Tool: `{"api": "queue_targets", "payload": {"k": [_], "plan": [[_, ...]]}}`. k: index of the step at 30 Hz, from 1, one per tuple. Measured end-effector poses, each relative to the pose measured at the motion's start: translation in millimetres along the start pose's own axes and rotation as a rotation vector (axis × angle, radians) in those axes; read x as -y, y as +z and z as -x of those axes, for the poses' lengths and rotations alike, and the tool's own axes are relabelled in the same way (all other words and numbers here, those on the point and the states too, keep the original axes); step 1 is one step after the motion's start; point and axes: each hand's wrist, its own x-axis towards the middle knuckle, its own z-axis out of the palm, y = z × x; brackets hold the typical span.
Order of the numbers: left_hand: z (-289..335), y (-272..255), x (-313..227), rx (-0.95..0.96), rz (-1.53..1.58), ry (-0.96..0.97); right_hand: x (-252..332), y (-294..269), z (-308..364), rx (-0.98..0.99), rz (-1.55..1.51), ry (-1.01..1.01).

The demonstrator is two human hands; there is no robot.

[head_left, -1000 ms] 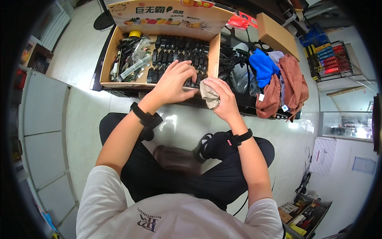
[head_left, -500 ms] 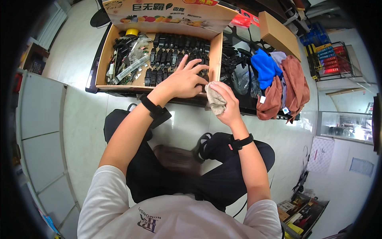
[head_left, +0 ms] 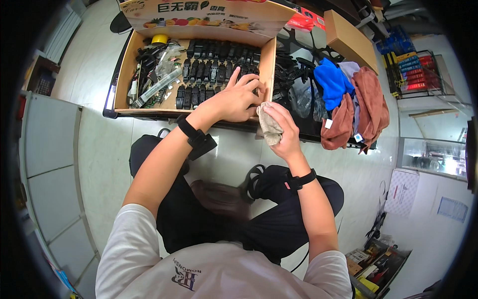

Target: The person sits on the floor and wipes small black electronic components with a cloth. They pick up each component from a cardboard box, wipe it, and place it back into the box.

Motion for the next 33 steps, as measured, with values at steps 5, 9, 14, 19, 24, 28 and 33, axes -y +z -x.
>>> {"api": "queue_targets", "payload": {"k": [5,9,14,19,24,28,33], "plan": [[3,-4,-1,-0.078,0.022,0.052,-2,0,3,-0.128,-0.033,0.124],[1,-9,-8,-0.086,0.074,0.059,-4,-7,1,-0.188,-0.059,0.188],[6,-6,-11,-0.125,0.03,0.076,5,-10,-5,-0.027,0.144,0.028],[20,-25,-10,-0.052,0.05,0.111,2,-3,-4,0.008,0.124,0.083],[28,-20,-14,-0.193,0.097,0.093,2,-6,-3,0.015,0.149,0.07],[34,-10,-19,-0.241,-0.001,0.05,13,-8,-8,0.021,0.222,0.003],[37,-8,-15,-0.244,-0.17,0.041,30,6,-12,0.067,0.337,-0.215]]}}
